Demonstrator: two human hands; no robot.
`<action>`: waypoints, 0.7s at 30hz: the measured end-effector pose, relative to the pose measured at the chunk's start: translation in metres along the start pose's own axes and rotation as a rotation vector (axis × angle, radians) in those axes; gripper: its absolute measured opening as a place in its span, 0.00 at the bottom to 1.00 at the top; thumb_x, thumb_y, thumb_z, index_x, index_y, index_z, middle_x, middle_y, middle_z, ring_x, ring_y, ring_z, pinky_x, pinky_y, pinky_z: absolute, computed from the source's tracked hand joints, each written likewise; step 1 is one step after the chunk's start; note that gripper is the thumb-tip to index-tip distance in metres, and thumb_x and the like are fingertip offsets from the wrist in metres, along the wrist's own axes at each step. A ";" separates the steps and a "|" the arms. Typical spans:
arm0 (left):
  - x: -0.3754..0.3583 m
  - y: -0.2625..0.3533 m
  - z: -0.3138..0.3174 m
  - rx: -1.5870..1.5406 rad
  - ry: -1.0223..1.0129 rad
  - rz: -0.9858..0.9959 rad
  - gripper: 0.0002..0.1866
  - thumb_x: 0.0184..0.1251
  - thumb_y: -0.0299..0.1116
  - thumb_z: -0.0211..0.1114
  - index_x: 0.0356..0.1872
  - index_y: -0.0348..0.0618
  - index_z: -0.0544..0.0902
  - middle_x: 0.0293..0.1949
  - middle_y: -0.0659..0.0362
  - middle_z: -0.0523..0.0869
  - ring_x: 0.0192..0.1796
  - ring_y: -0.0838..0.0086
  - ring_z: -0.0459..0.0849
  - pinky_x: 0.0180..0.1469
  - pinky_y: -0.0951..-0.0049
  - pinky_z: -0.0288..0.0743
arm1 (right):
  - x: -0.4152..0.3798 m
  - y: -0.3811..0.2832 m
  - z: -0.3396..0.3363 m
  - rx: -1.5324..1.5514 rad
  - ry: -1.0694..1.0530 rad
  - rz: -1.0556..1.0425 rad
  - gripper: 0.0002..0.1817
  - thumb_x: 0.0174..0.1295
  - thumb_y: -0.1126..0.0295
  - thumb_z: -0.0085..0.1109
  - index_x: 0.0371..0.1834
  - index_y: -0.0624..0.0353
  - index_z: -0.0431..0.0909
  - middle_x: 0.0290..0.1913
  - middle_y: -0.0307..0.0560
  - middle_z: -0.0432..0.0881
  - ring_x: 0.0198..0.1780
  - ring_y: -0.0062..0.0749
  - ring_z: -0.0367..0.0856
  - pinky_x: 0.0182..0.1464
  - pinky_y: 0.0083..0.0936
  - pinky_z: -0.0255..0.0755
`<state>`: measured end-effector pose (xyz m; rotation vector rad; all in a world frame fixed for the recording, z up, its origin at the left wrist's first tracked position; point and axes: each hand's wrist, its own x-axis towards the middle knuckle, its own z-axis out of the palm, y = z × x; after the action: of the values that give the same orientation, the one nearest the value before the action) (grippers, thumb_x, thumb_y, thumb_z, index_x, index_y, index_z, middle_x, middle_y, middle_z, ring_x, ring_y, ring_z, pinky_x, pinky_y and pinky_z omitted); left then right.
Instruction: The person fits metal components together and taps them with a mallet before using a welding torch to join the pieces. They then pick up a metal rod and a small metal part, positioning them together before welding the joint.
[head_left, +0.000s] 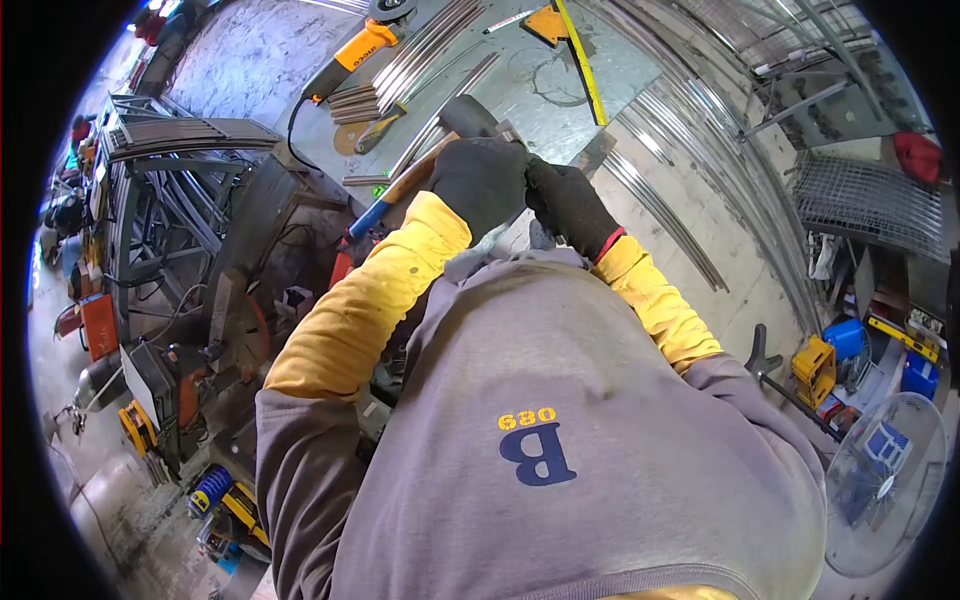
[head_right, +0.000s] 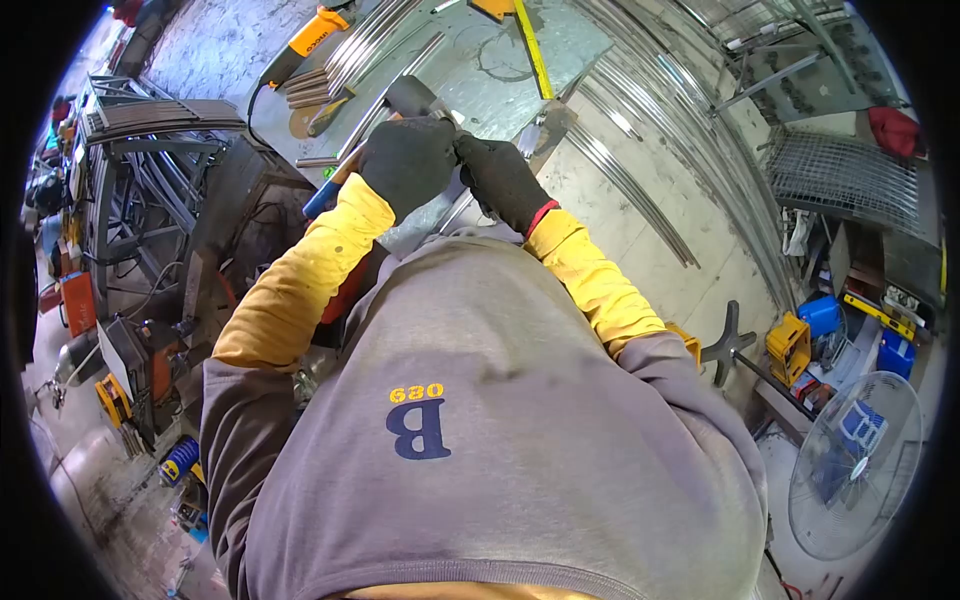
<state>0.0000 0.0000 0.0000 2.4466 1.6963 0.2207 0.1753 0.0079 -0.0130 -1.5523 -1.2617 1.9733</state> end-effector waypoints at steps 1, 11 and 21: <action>0.001 -0.001 0.001 -0.009 0.015 0.012 0.07 0.63 0.37 0.65 0.34 0.46 0.85 0.32 0.52 0.89 0.36 0.55 0.90 0.38 0.55 0.81 | -0.001 -0.002 0.000 0.001 0.005 -0.004 0.27 0.76 0.46 0.53 0.33 0.62 0.81 0.22 0.40 0.74 0.17 0.24 0.68 0.21 0.28 0.63; 0.001 0.005 0.004 0.043 0.071 0.039 0.07 0.63 0.35 0.65 0.35 0.44 0.84 0.29 0.51 0.88 0.33 0.57 0.89 0.36 0.56 0.80 | -0.001 0.005 -0.003 0.006 0.007 -0.052 0.27 0.76 0.46 0.53 0.32 0.60 0.81 0.22 0.38 0.74 0.18 0.23 0.68 0.22 0.26 0.62; -0.007 -0.005 -0.022 -0.207 0.118 -0.025 0.10 0.66 0.37 0.69 0.43 0.43 0.87 0.39 0.52 0.91 0.41 0.60 0.92 0.42 0.62 0.83 | 0.006 0.011 -0.011 0.444 -0.121 -0.138 0.32 0.79 0.35 0.45 0.33 0.53 0.77 0.18 0.35 0.71 0.17 0.22 0.68 0.20 0.23 0.64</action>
<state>-0.0113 -0.0041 0.0201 2.3010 1.6548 0.5197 0.1856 0.0111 -0.0254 -1.1170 -0.8626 2.0998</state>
